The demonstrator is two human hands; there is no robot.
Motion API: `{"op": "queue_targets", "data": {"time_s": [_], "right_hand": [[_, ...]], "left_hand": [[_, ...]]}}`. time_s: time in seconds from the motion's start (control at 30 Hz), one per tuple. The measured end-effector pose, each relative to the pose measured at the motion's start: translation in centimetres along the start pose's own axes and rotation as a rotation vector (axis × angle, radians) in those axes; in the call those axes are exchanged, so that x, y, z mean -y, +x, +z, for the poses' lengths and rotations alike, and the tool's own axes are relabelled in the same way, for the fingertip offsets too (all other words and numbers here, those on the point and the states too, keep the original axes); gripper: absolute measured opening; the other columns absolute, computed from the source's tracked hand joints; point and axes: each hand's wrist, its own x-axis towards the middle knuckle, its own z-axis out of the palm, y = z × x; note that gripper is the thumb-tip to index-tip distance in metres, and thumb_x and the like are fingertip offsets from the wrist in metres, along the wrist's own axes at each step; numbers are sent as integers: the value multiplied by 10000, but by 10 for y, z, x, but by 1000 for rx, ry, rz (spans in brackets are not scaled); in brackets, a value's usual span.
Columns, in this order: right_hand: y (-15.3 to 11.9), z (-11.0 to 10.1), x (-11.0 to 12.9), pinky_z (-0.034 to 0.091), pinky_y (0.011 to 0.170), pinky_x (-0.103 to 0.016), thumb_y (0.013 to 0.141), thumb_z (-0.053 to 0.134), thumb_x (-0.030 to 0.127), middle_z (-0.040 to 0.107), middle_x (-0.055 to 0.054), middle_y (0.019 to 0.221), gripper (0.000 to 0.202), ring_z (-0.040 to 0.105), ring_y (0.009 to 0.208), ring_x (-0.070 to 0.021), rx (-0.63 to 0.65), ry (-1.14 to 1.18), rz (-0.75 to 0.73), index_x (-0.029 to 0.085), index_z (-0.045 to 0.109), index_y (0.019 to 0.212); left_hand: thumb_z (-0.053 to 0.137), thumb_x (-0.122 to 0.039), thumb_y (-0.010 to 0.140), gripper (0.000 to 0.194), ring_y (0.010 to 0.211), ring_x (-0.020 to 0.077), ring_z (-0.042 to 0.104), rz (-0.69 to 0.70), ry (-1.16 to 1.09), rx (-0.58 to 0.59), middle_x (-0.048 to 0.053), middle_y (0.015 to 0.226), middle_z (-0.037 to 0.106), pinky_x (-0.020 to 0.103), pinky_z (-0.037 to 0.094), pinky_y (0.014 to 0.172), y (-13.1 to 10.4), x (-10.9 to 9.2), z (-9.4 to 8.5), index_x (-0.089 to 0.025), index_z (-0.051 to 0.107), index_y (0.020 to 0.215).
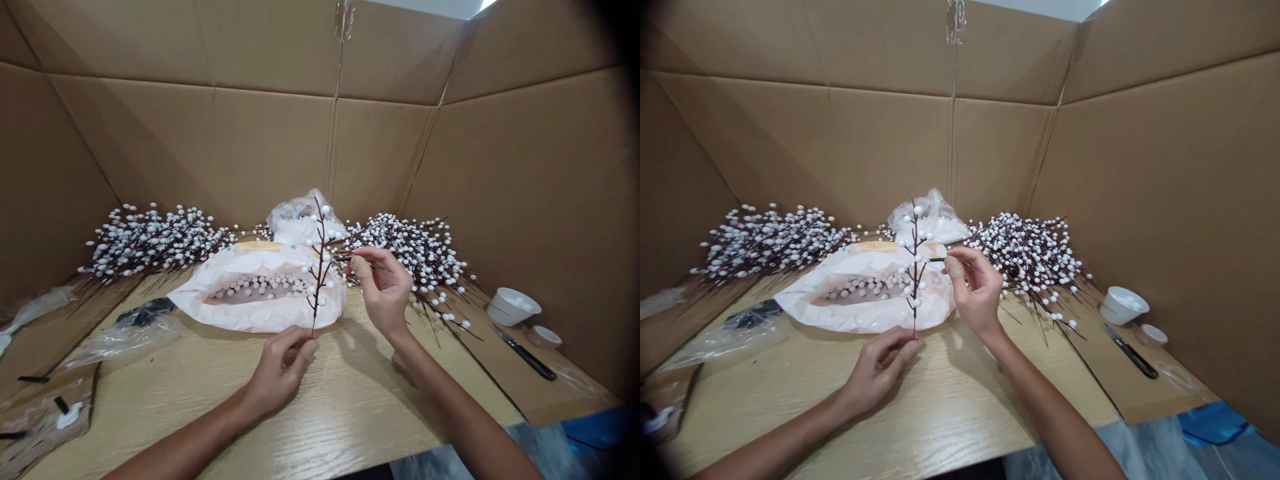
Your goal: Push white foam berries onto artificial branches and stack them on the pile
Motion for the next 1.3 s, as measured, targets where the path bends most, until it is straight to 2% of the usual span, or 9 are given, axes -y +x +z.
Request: {"op": "queue_targets", "data": {"time_s": [0.6, 1.3], "right_hand": [[-2, -1, -4, 543, 690, -276, 827, 622, 154, 649, -27, 872, 145, 643, 756, -136, 44, 33, 4, 207, 630, 961], [-3, -1, 5, 567, 655, -277, 820, 637, 196, 642, -25, 833, 130, 636, 717, -140, 30, 21, 17, 209, 627, 949]], "left_hand": [[510, -264, 922, 149, 789, 138, 572, 11, -5, -6, 17, 843, 630, 228, 426, 717, -1, 1, 0, -172, 624, 889], [480, -275, 933, 185, 806, 162, 586, 15, 7, -13, 40, 864, 644, 258, 436, 731, -3, 2, -1, -174, 635, 915]]}}
